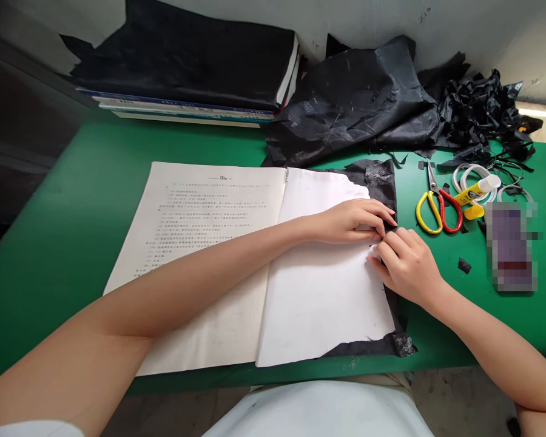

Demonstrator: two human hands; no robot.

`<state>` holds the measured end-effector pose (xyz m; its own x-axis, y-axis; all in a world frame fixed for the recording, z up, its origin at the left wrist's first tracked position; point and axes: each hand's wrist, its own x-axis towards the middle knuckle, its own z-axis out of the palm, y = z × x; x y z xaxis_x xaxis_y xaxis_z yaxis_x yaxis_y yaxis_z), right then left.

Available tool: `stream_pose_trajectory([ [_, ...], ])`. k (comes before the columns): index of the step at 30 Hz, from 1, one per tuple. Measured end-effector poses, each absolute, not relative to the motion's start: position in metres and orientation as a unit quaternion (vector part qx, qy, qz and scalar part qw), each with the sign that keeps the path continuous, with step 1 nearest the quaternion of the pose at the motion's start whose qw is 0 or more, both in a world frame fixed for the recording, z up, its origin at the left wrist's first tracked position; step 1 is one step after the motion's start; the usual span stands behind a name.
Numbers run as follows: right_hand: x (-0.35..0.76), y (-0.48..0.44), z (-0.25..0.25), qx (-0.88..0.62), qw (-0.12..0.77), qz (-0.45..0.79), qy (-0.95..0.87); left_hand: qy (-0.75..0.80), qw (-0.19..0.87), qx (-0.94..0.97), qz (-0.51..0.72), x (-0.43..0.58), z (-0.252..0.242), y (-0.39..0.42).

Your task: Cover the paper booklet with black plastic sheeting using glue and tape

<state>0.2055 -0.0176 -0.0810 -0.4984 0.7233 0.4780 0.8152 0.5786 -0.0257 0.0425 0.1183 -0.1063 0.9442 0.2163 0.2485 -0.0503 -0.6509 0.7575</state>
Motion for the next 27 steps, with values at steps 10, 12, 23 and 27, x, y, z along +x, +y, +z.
stream_pose_trajectory([
  [10, 0.206, -0.017, -0.086, -0.476, 0.189, -0.170, -0.842, 0.033, 0.422, 0.890, 0.169, 0.043, -0.109, 0.120],
  [12, 0.206, -0.017, -0.087, -0.497, 0.188, -0.155, -0.833, 0.031, 0.422, 0.889, 0.174, 0.042, -0.110, 0.120],
  [23, 0.206, -0.020, -0.091, -0.580, 0.136, -0.101, -0.797, 0.032, 0.434, 0.884, 0.170, 0.040, -0.106, 0.119],
  [27, 0.205, -0.021, -0.094, -0.581, 0.178, -0.080, -0.790, 0.030, 0.427, 0.890, 0.158, 0.039, -0.104, 0.120],
])
